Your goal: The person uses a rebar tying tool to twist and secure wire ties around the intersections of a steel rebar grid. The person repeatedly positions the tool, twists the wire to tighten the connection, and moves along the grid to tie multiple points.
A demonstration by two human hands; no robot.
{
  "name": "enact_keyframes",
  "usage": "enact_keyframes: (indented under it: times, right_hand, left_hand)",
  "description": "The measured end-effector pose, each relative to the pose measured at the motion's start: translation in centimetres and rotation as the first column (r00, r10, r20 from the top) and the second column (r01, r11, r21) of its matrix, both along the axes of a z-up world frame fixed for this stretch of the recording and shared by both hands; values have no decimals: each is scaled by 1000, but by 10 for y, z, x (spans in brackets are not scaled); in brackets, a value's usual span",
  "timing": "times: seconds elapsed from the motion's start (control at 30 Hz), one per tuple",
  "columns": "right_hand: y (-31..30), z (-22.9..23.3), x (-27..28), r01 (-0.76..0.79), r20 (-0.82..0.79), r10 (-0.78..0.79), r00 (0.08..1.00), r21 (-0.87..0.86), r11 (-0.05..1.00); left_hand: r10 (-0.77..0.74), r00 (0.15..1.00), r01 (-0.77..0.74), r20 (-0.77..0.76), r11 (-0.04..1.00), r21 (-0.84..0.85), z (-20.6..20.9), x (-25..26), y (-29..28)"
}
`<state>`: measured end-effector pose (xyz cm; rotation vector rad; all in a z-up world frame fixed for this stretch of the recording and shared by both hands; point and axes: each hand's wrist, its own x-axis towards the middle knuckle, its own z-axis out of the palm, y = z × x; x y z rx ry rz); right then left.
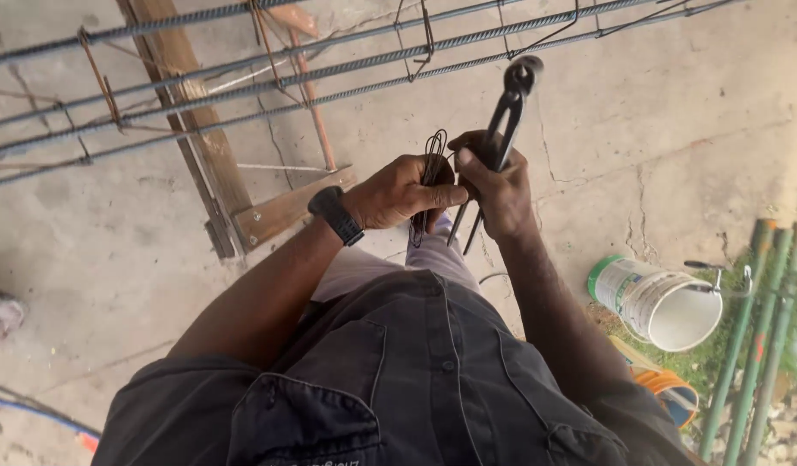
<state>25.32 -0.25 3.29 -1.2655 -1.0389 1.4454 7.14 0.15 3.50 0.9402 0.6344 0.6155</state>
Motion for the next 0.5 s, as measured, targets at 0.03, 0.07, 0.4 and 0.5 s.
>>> enact_keyframes:
  times: [0.03,0.07,0.4,0.5]
  right_hand:
    - [3,2,6,-28,-28,28,999,3,1000]
    - [7,5,12,-65,-17,65,998,11,998]
    - [34,-24,78,-336,-133,335,933,18,942]
    - [34,10,78,-318,-129,322,938,51,947]
  left_hand:
    - [28,999,-28,-28,1000,3,2,9,-2]
    - [70,996,-71,-46,997,-24,5,18,-4]
    - [286,938,-315,-196,940,-133,4,86,-25]
    - [325,933,-354,-154,907,-228,21,91,-25]
